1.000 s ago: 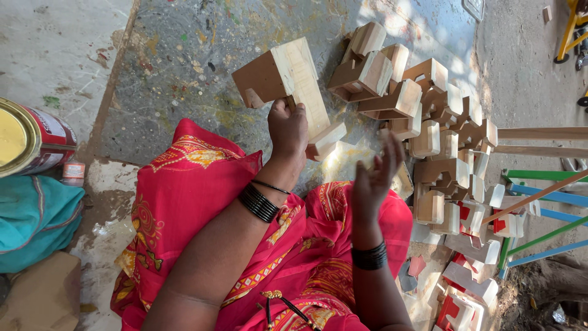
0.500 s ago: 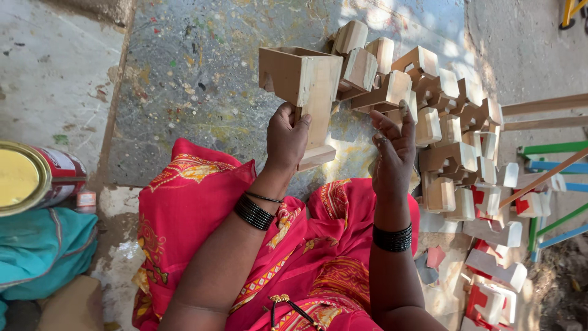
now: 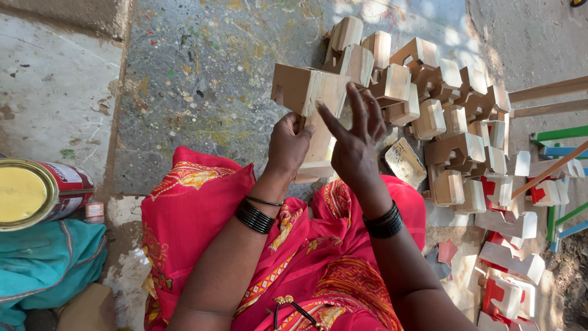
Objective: The person sits on the ground holding a small wooden toy truck body and rubs a block of wood over its surfaces, turning the toy to reach different sides. They work through several toy pieces one at a time, with a tin of yellowish wax or polish and many finished wooden toys on the ground nearby.
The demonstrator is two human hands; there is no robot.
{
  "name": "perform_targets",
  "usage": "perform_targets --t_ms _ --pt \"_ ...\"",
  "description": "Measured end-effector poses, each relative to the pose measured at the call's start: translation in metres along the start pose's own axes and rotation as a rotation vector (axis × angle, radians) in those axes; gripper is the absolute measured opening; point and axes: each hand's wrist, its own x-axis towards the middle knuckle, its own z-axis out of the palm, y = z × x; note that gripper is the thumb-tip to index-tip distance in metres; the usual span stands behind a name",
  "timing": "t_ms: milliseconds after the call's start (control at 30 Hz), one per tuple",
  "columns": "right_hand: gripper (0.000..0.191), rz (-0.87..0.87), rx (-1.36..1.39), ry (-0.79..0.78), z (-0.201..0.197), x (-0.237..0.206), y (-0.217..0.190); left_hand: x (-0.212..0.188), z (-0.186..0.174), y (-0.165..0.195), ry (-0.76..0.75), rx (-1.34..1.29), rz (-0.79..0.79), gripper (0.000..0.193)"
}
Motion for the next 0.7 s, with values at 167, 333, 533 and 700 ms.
perform_targets --t_ms 167,333,533,700 --pt "0.067 -0.016 -0.033 -0.022 0.018 0.005 -0.001 -0.004 -0.001 0.008 0.010 0.044 -0.004 0.014" --pt "0.070 -0.049 -0.180 0.000 0.026 0.001 0.001 -0.006 -0.001 0.013 0.027 0.066 -0.019 0.012" --pt "0.069 -0.093 -0.449 0.176 0.026 -0.006 0.003 -0.006 0.003 0.012 0.032 0.071 -0.073 0.015" --pt "0.065 -0.226 -0.454 0.189 0.027 -0.004 0.010 -0.006 0.001 0.010 0.034 0.068 -0.045 0.015"
